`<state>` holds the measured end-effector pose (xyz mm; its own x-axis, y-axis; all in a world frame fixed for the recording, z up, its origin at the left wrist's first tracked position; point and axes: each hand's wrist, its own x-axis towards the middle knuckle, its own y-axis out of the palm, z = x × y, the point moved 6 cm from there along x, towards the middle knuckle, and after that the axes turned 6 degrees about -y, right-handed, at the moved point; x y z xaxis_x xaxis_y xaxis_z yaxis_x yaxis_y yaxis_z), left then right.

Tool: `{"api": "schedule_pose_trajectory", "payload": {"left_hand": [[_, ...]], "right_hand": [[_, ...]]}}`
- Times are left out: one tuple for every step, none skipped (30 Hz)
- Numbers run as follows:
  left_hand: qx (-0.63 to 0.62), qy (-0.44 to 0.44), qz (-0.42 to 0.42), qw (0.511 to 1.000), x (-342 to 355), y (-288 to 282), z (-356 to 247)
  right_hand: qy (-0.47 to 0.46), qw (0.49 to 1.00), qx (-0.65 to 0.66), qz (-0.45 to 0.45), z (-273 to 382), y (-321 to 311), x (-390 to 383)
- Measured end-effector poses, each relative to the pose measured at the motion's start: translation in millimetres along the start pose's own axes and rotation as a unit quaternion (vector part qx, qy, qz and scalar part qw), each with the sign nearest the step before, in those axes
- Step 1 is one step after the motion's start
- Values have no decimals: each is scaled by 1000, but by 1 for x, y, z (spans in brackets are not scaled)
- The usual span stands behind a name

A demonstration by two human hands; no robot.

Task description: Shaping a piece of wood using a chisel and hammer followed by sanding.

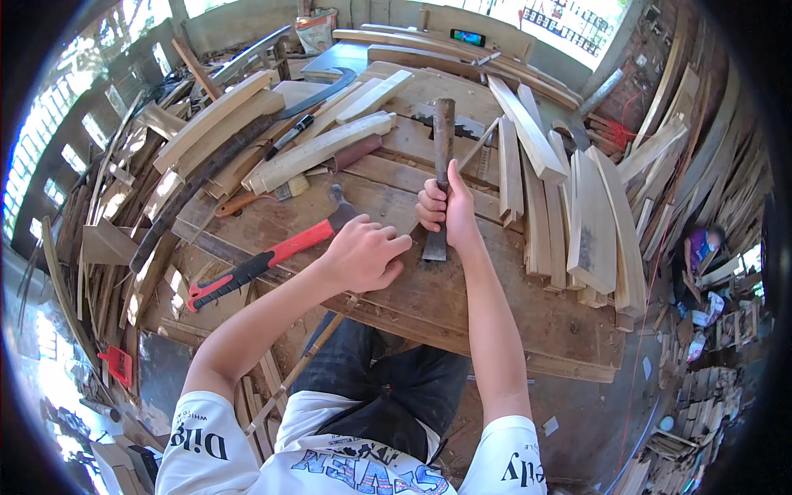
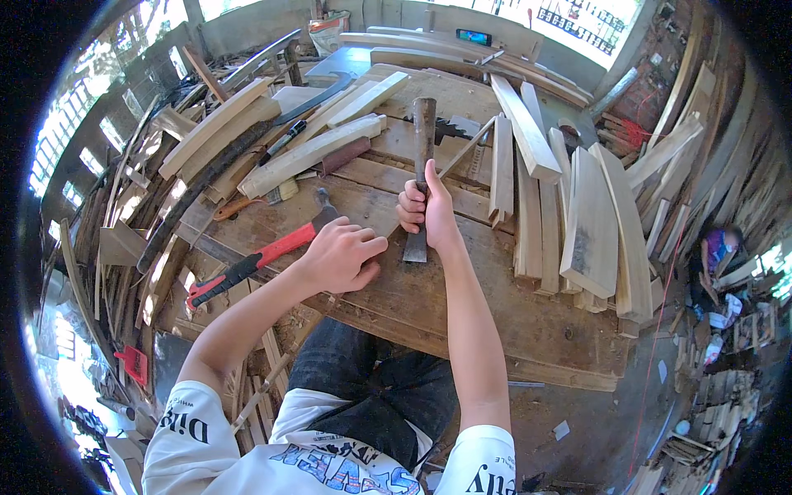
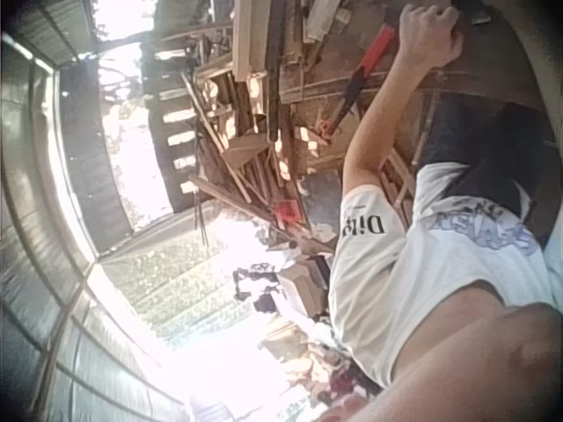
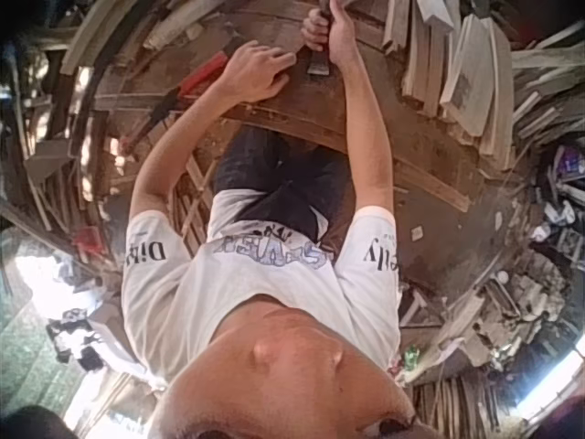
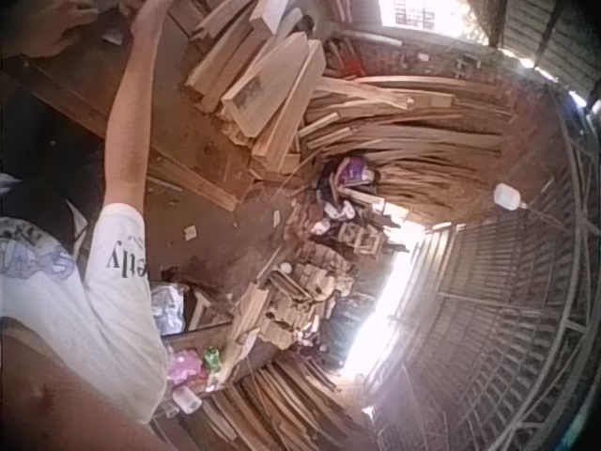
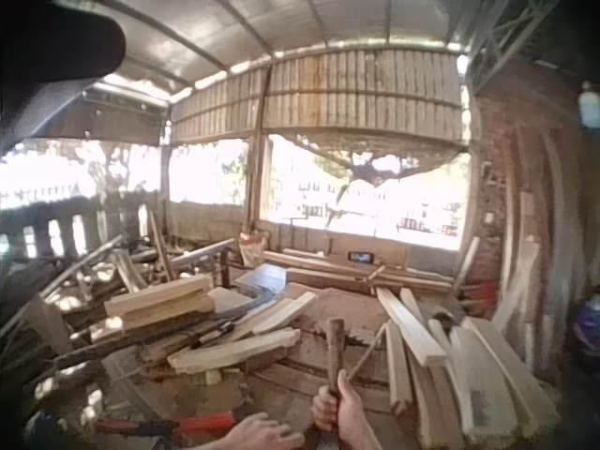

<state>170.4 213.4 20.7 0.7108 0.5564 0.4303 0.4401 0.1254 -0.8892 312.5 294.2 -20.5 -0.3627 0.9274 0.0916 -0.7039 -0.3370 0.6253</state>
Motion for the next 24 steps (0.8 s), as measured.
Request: {"api": "schedule_pose_trajectory", "payload": {"left_hand": [[4,0,11,1000,0,1,0],[2,-1,23,1000,0,2,0],[0,-2,35,999,0,2,0],[1,-10,58,998,-1,3,1],[-14,-6,40,999,-1,-1,0],[-27,-10,31,999,-1,-4,1],[-40,-14,35,998,-1,-6,1],[-56,-33,35,997,0,-8,3],[-74,-53,49,995,2,-10,5],[-87,-80,62,991,4,-11,8],[-90,-87,77,989,6,-12,9],[-88,-101,90,987,9,-13,10],[-88,-116,105,984,12,-13,11],[-89,-117,125,981,14,-13,11],[-93,-117,149,977,15,-13,11],[-97,-115,175,973,16,-11,10],[-95,-115,177,973,17,-12,11],[-95,-115,180,972,18,-12,12],[-94,-115,181,972,18,-11,13],[-93,-106,185,973,18,-10,13],[-91,-98,188,973,19,-8,13],[-87,-95,192,973,19,-6,14],[-76,-83,190,975,20,-5,13],[-62,-75,190,977,20,-4,12]], "right_hand": [[0,1000,-2,-2,0,0,0],[-2,1000,-3,0,0,0,0],[-2,1000,-4,-2,0,0,0],[-4,1000,-4,-1,1,0,0],[-2,1000,-3,-2,1,0,-1],[0,1000,-1,-2,0,0,-1],[0,1000,-2,-1,0,0,-1],[2,1000,1,-2,0,0,-1],[4,1000,4,-2,0,0,-1],[8,1000,7,-4,0,0,0],[5,1000,4,-6,0,0,0],[4,1000,-1,-9,0,0,0],[3,1000,-5,-11,0,0,-1],[5,1000,0,-7,0,0,-1],[5,1000,6,-4,0,1,-1],[4,1000,10,-9,0,0,-1],[4,1000,7,-5,0,1,-1],[3,1000,1,-8,0,0,-1],[4,1000,-4,-12,0,-1,0],[2,1000,-5,-9,0,-1,0],[2,1000,-4,-7,0,-1,0],[5,1000,-3,-4,0,-1,0],[5,1000,2,-1,0,-1,0],[7,1000,6,3,-1,-1,0]]}}
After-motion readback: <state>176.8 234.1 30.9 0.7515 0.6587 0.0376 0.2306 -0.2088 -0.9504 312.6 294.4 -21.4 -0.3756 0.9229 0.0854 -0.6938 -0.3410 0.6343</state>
